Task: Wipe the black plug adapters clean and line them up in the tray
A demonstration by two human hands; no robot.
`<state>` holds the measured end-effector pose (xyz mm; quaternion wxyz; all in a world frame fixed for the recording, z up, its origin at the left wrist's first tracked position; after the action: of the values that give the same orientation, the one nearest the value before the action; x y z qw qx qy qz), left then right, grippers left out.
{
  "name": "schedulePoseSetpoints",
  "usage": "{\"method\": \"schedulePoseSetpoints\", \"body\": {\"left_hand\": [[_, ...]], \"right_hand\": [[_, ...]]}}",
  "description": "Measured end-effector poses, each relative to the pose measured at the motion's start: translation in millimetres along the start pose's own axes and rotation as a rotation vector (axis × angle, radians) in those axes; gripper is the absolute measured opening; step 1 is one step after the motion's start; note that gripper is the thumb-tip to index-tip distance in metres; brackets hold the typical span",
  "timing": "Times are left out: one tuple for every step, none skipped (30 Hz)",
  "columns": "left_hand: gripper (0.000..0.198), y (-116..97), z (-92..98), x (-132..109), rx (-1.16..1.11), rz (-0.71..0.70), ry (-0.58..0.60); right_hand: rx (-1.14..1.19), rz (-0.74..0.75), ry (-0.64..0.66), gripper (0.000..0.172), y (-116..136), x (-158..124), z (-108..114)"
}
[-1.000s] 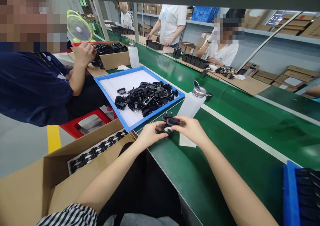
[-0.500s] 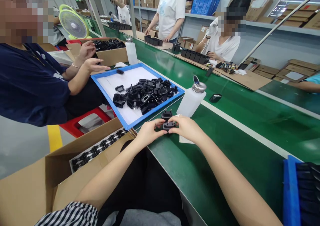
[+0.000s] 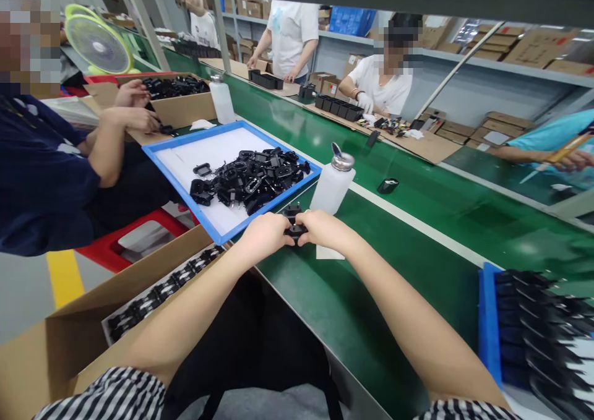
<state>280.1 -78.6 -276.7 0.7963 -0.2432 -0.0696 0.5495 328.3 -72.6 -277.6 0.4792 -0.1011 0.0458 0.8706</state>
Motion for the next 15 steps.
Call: {"method": "schedulePoseSetpoints", "body": {"left_hand": [[0.026,-1.2,0.3,2.5,0.004,0.016,0.031],[0.026,-2.0,0.1,5.1,0.010,0.034,0.061],[0.027,-2.4,-0.2,7.7,0.021,0.051,0.085],[0.027,-2.6,-0.4,10.1,0.038,0.070,0.103],[0.028,-3.0,-0.5,12.3,0.057,0.085,0.114],[0.029,-3.8,-0.8,14.2,0.074,0.097,0.122],[0.030,-4.9,-1.1,15.7,0.087,0.103,0.129],[0.032,-6.3,-1.6,16.9,0.094,0.105,0.136],[0.033,-7.8,-2.2,17.6,0.096,0.103,0.142],[0.034,-8.9,-2.6,17.9,0.098,0.101,0.147],[0.033,-9.3,-3.0,17.4,0.099,0.099,0.150],[0.031,-8.8,-3.4,16.2,0.102,0.100,0.154],[0.029,-7.7,-3.9,14.2,0.103,0.099,0.156],[0.026,-5.9,-4.2,11.5,0.102,0.097,0.153],[0.024,-3.8,-4.6,8.3,0.095,0.091,0.143]], "right_hand": [[0.015,-0.010,0.005,0.022,-0.8,0.5,-0.1],[0.032,-0.025,0.007,0.021,-2.2,1.0,-0.3],[0.051,-0.040,0.008,0.020,-4.1,1.6,-0.7],[0.072,-0.054,0.006,0.019,-6.1,2.1,-1.2],[0.093,-0.064,0.003,0.020,-8.3,2.5,-1.5],[0.116,-0.067,-0.001,0.020,-10.3,3.0,-1.9],[0.142,-0.064,-0.002,0.021,-11.7,3.6,-2.5],[0.170,-0.057,-0.002,0.022,-12.6,4.2,-3.3],[0.195,-0.051,-0.001,0.022,-13.2,4.9,-4.3],[0.216,-0.045,-0.001,0.022,-12.9,5.7,-5.5],[0.231,-0.040,-0.003,0.022,-11.7,6.3,-6.8],[0.233,-0.041,-0.004,0.022,-10.0,6.7,-8.1],[0.215,-0.052,-0.008,0.023,-8.5,6.4,-8.8],[0.184,-0.068,-0.017,0.023,-7.3,5.1,-8.4],[0.148,-0.076,-0.024,0.025,-6.1,2.7,-6.8]]}}
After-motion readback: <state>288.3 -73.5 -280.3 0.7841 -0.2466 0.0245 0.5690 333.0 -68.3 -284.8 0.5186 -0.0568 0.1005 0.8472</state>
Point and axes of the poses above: each hand's wrist, its own x-axis towards the middle knuckle, its own z-axis out of the back of the hand, y = z × x, the point moved 9 cm from there along x, towards the middle knuckle, and after that the axes turned 12 degrees about -x, right-handed, at the moved point
